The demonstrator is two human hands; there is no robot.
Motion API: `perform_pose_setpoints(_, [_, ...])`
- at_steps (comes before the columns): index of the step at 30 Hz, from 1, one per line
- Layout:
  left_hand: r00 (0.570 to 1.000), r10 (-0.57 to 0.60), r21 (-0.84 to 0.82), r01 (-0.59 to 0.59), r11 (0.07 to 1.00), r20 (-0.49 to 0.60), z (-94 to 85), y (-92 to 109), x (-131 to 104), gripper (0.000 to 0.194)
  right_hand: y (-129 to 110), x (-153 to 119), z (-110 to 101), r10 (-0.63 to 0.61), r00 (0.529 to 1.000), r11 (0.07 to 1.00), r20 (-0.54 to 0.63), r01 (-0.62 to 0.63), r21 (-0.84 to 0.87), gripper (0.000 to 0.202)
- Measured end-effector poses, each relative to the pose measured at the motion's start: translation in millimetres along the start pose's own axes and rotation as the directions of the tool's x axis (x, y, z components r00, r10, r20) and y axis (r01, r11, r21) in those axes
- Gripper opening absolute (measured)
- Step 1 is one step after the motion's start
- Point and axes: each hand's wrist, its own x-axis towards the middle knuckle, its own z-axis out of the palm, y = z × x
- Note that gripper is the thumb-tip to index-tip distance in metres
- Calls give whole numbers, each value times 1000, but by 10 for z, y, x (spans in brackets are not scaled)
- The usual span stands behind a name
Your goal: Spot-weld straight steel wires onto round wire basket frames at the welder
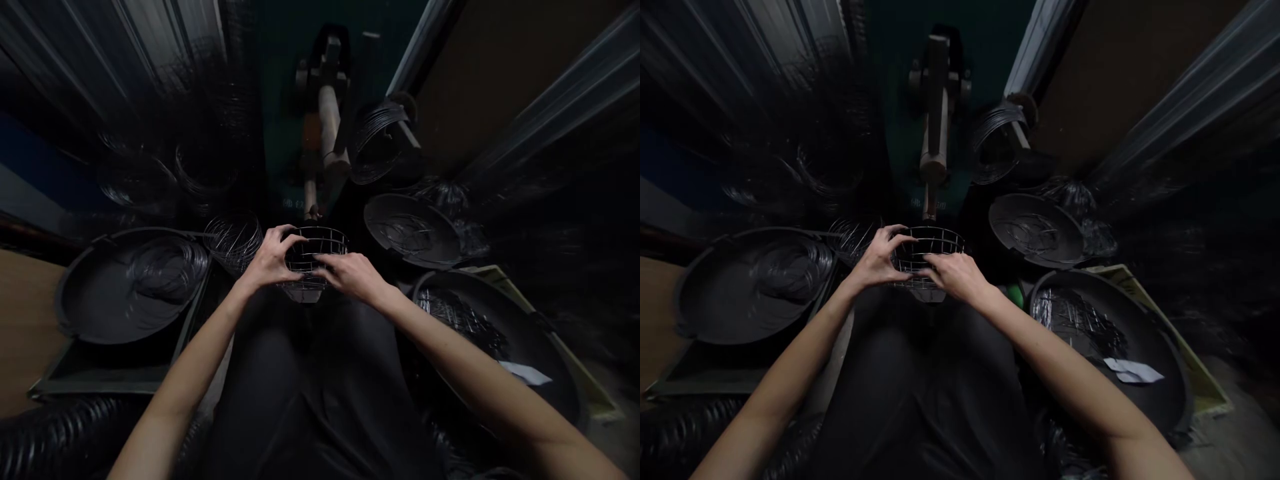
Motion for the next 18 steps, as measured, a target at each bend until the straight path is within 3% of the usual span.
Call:
perform_pose_setpoints(2, [1000, -24, -24, 24, 999, -15, 14, -19, 10, 68, -6, -38, 6, -35, 999, 989, 34, 40, -141, 43])
perform_pose_setpoints(5, [998, -60, -47, 59, 997, -23, 16, -15, 63, 67, 34, -34, -22, -73, 996, 967, 40, 81, -241, 36])
perform_pose_setpoints(18, [998, -52, -74, 49, 996, -35, -10, -138, 360, 67, 191, 185, -187, -134, 990, 943, -46, 113, -312, 30])
